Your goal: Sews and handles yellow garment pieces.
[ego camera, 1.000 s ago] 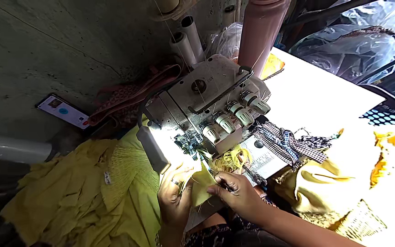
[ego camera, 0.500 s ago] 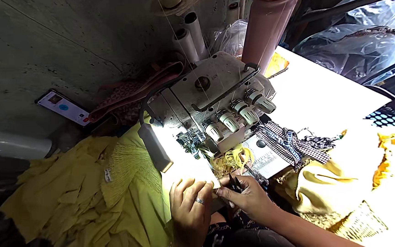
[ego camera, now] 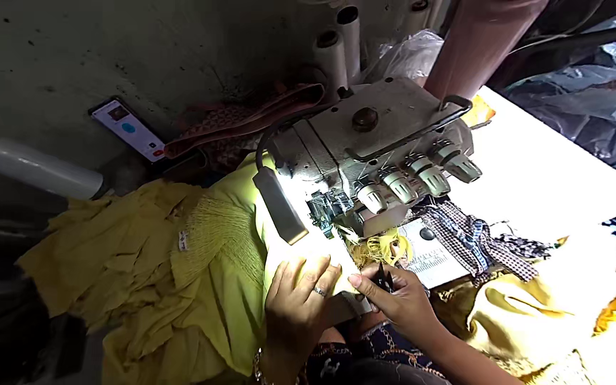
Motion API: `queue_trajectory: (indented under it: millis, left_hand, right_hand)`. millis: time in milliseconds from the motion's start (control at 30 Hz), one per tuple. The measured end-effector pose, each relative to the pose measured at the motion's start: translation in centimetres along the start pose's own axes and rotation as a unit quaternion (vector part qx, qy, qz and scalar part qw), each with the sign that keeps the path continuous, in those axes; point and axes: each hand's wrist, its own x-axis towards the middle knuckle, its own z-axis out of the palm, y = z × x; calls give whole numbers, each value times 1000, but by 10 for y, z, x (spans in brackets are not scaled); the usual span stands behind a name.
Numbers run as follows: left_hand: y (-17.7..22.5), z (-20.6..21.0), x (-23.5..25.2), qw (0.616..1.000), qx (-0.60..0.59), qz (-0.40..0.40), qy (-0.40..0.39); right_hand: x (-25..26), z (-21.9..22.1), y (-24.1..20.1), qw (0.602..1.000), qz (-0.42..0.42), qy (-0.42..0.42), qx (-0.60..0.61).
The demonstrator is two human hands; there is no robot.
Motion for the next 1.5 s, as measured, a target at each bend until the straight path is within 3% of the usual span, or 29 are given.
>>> queue_trajectory:
  millis: [267,433,567,700,833,900,1033,1167,1267,1367,1467,1500]
  left_hand:
    - [-26,0,38,997,0,-49,-67]
    - [-32,5,56,989,43,-123,-62]
    - [-30,2,61,977,79,-186,-64]
    - [-28,-13,54,970,96,-205,-88]
    - [-25,-36,40,963,105,-222,-107]
    - [-22,-48,34,959,105,-234,-119]
    - [-17,-59,23,961,96,-236,-107]
    - [-18,-58,18,963,94,-238,-83]
    - [-16,-75,11,958,43,-263,-107]
    - [-16,-133,-23,937,-163,-241,-194]
    - [-27,-173,-60,831,-442,-185,-281]
    - [-30,-172,-67,819,-463,-200,-272]
  right_hand:
    - [48,15,6,998,11,56,2]
    - [33,11,26,995,-75,57,-8]
    - [8,-11,58,984,-128,34,-120]
    - [5,-17,35,968,-113,-28,-221]
    - [17,-9,-14,944,-153,-92,-279]
    - [25,2,-32,912,-202,-88,-346]
    - [48,29,-37,786,-332,-40,-519]
    - [64,47,-35,750,-339,-63,-565]
    - [65,46,-35,762,-346,-67,-544]
    - [48,27,-29,823,-334,-69,-455]
    - [18,10,-20,921,-249,-75,-291]
    - [9,9,-16,946,-203,-81,-238]
